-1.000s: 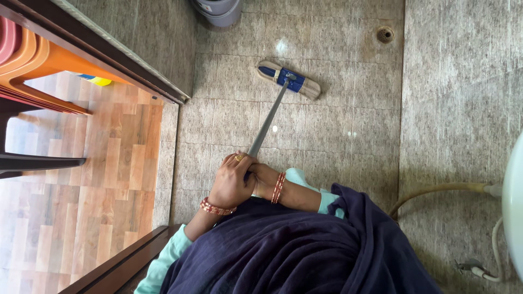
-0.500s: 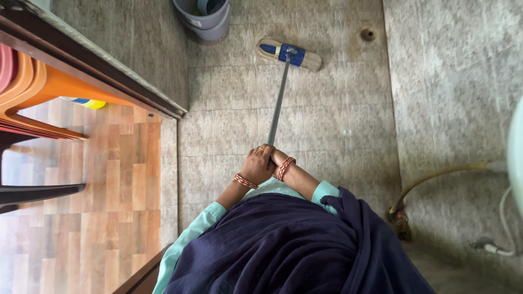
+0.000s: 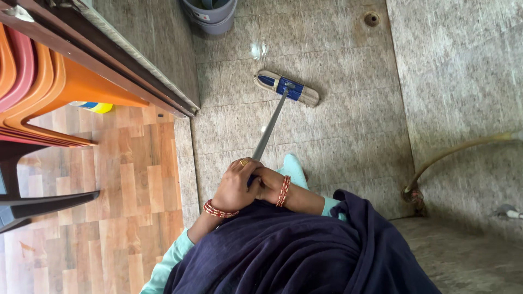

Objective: The person mops a tiled bathroom floor using a flat mop. They move the mop back and forth across the floor, covering the area near a bucket, a urinal, and a doorway.

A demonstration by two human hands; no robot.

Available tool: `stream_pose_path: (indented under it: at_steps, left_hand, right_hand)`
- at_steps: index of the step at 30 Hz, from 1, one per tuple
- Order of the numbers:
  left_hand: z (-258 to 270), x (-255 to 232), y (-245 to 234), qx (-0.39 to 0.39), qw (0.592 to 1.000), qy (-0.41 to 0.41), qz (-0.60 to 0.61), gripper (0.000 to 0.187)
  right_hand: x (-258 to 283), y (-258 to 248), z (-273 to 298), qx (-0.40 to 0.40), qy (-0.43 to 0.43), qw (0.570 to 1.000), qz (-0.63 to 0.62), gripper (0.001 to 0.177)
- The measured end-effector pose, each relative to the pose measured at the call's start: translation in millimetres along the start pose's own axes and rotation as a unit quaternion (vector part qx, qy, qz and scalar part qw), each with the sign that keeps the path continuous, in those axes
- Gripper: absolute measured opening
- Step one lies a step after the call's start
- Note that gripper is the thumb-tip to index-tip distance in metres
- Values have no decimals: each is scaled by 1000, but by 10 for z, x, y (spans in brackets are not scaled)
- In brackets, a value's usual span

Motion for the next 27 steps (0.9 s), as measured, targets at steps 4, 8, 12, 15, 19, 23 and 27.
stream_pose_path:
  at_steps: [4,8,12,15,19,23,27]
  left_hand:
    - [95,285,-74,-1,999,37,6,31]
    - [152,729,311,-3,999,53,-5,36]
    - [189,1198,851,27,998,54,-21,49]
    - [218,1311,1153,41,996,66,-34,54]
    - [323,1146,1133,59,996,53,-31,52]
    - [347,702,699,66,996,52,-20,46]
    - [381,13,193,24,994,105,-5,45]
  right_hand:
    - [-187,-234,-341,-38,-40,998,-31,21]
    - [-147,-686,-581,-110,-83,990,-24,23]
    - [21,-1048,-563,-240,-80,967,16,27]
    - [41,-1075,-399,-312,-60,947,46,29]
    - [-35,-864,-158,-268,-70,961,23,30]
    - [-183,-437,52,-232,-68,970,4,31]
    - [-340,-39,204,-142,-63,988,-15,26]
Point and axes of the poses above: each hand's wrist, its own z-axis away from the middle knuckle, its own y-axis out of the palm, x = y × z, the point moved 7 cm from there along -z, towards the middle knuckle, and after that the axes turned 5 degrees about z, right-handed, at the moved point
